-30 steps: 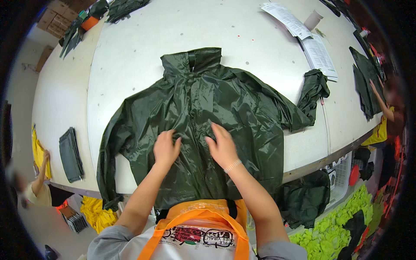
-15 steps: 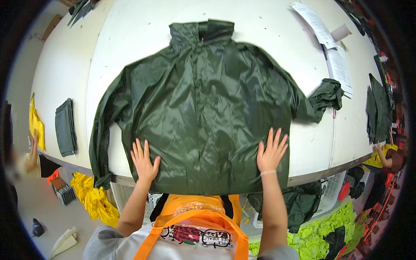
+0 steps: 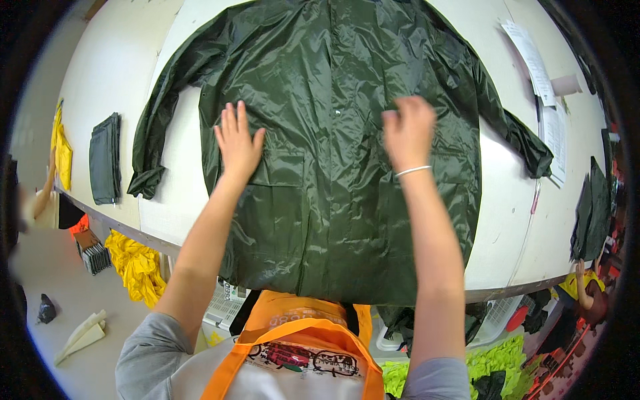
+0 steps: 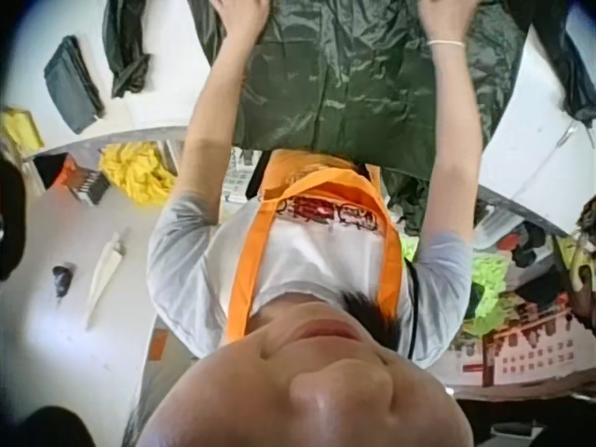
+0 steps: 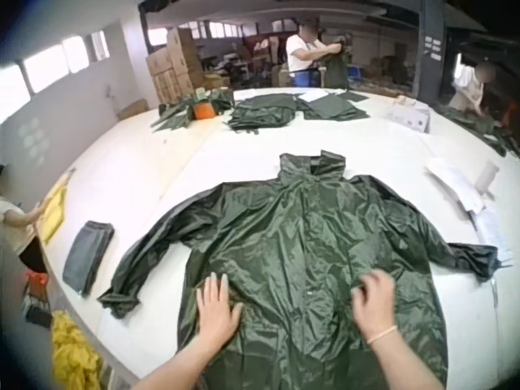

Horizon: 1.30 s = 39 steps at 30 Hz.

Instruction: The person folds a dark green jacket on a white table, aligning edges and smoothing the fabric. They then place the folded jacket into a white basket and retrieve another jacket to repeat the folding process.

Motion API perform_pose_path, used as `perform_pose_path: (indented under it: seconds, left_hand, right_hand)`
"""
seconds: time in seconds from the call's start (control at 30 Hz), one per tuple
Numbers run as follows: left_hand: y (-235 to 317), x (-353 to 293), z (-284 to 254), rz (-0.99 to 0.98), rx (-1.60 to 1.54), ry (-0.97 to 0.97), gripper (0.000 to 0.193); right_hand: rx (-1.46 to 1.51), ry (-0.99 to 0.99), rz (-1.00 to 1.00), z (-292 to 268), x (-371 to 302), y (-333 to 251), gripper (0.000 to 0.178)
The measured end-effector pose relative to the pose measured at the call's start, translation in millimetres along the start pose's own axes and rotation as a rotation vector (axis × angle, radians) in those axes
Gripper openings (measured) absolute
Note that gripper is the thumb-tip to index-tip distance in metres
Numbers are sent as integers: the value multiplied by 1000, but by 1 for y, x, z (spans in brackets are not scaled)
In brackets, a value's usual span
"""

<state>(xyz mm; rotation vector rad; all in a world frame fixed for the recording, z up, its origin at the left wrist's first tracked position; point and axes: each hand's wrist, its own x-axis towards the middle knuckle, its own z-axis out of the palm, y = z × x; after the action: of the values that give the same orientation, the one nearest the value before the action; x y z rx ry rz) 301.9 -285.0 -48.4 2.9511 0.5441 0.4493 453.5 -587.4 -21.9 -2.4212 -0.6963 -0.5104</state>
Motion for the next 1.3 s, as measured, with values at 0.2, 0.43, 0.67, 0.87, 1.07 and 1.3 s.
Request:
perform_pose_path:
  seconds: [0.2, 0.43, 0.67, 0.87, 1.07, 1.3]
  left_hand:
    - [109, 37, -10, -82, -473, -263, 38]
    - [126, 85, 23, -122, -489, -734, 35]
    - [111, 94, 27, -295, -1229, -1066, 30]
    - [114, 87, 30, -273, -1281, -973, 31]
    - [120, 83, 25, -266, -1283, -844, 30]
    - [129, 69, 31, -130, -987, -575, 25]
  right_hand:
    - [47, -338, 296, 55, -5, -76, 33]
    - [380, -232, 528, 55, -5, -61, 15]
    - [626, -217, 708, 52, -5, -59, 16]
    - [792, -322, 793, 50, 0, -60, 15]
    - [696, -237, 754, 65, -7, -63, 12]
    - [335, -308, 493, 55, -4, -66, 19]
